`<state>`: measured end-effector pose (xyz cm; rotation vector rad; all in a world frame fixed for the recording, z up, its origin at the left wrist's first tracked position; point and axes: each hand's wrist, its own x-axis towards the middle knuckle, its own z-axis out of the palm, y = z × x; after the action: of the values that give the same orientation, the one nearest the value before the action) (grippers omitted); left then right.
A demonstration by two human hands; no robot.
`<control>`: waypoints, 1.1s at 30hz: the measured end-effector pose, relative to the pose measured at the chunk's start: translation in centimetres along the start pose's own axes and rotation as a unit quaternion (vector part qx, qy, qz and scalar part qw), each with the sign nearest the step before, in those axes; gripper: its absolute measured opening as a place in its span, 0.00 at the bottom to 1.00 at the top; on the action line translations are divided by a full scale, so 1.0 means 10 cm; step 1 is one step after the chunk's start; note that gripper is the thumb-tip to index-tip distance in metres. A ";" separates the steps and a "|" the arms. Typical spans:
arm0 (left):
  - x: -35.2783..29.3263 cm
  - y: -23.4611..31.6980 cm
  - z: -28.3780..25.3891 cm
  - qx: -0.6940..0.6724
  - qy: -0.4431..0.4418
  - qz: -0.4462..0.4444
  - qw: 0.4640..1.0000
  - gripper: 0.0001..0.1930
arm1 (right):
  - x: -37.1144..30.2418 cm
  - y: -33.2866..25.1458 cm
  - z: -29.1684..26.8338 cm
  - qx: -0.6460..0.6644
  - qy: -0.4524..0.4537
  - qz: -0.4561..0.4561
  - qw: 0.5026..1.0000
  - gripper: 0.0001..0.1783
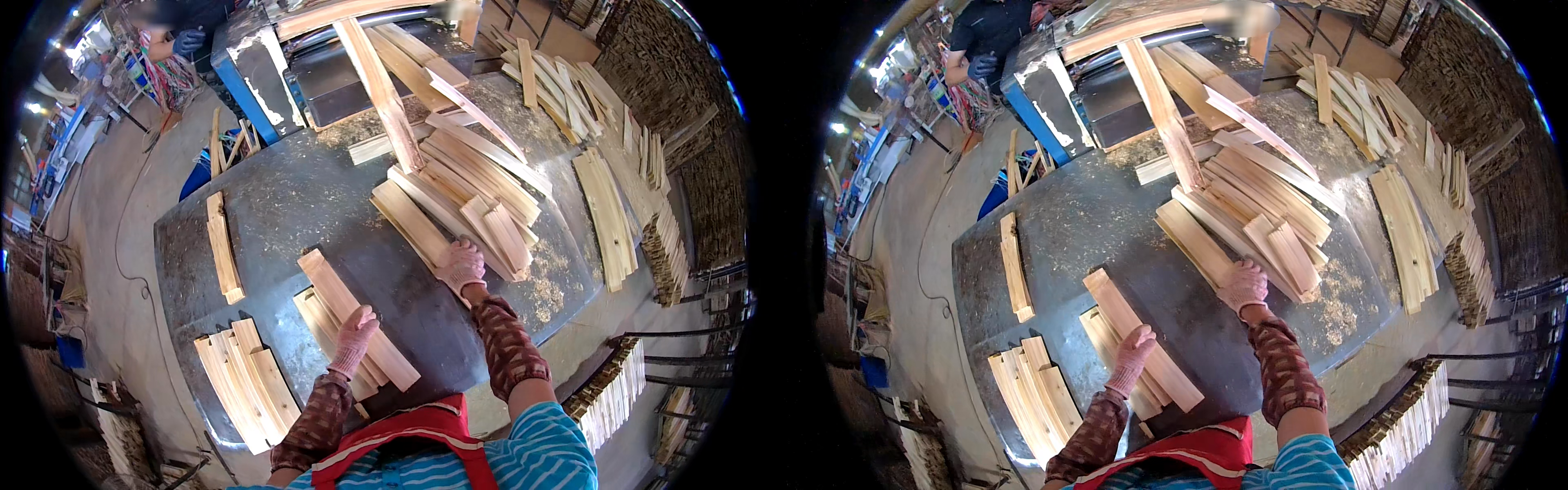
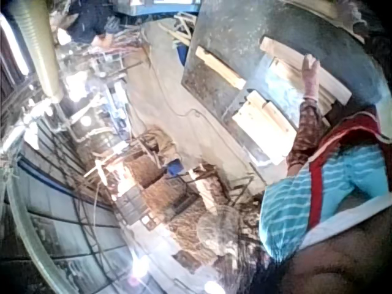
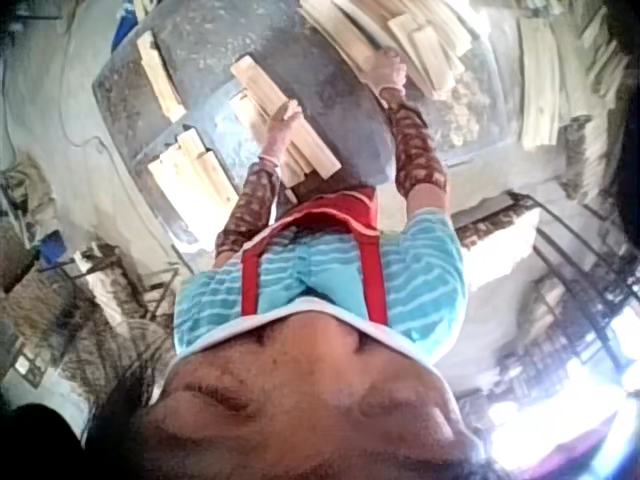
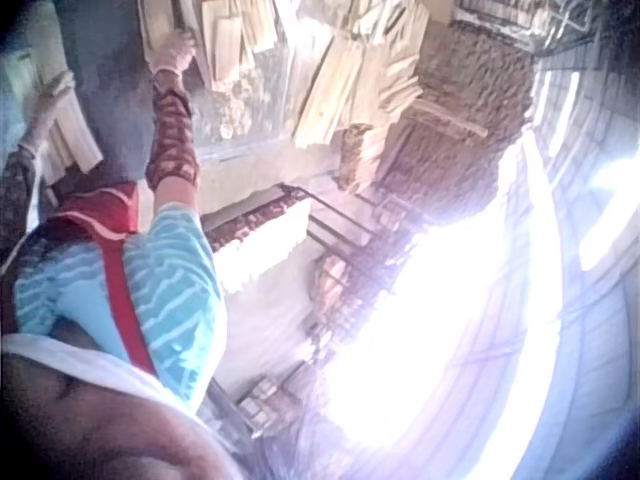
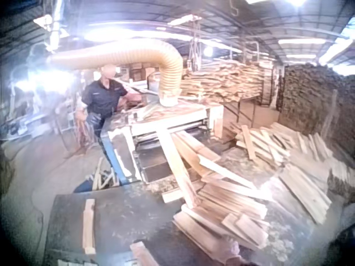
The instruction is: The person stacks thin wooden planks on a metal table, aligning them into neat piles. They repeatedly pick up planks from a disorganized pile, arrange them, and move the stacks to different locations on the table.
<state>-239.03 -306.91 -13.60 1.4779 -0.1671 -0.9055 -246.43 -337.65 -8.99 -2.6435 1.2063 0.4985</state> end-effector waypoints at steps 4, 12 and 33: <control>-0.15 0.22 0.16 0.020 -0.034 -0.070 0.997 0.30 | -0.45 -0.23 -0.10 0.184 -0.085 0.024 0.979 0.44; 0.04 0.31 0.23 -0.250 0.053 -0.108 0.961 0.19 | -1.37 -0.57 0.35 0.266 -0.085 -0.161 0.947 0.44; -1.93 -0.64 -1.85 0.510 0.447 -0.292 0.674 0.47 | -0.73 0.38 0.41 0.843 -0.338 -0.001 0.419 0.33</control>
<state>-243.40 -279.81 -13.91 2.9956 0.6978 -0.3986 -254.64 -333.76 -10.20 -0.4824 0.5719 0.0579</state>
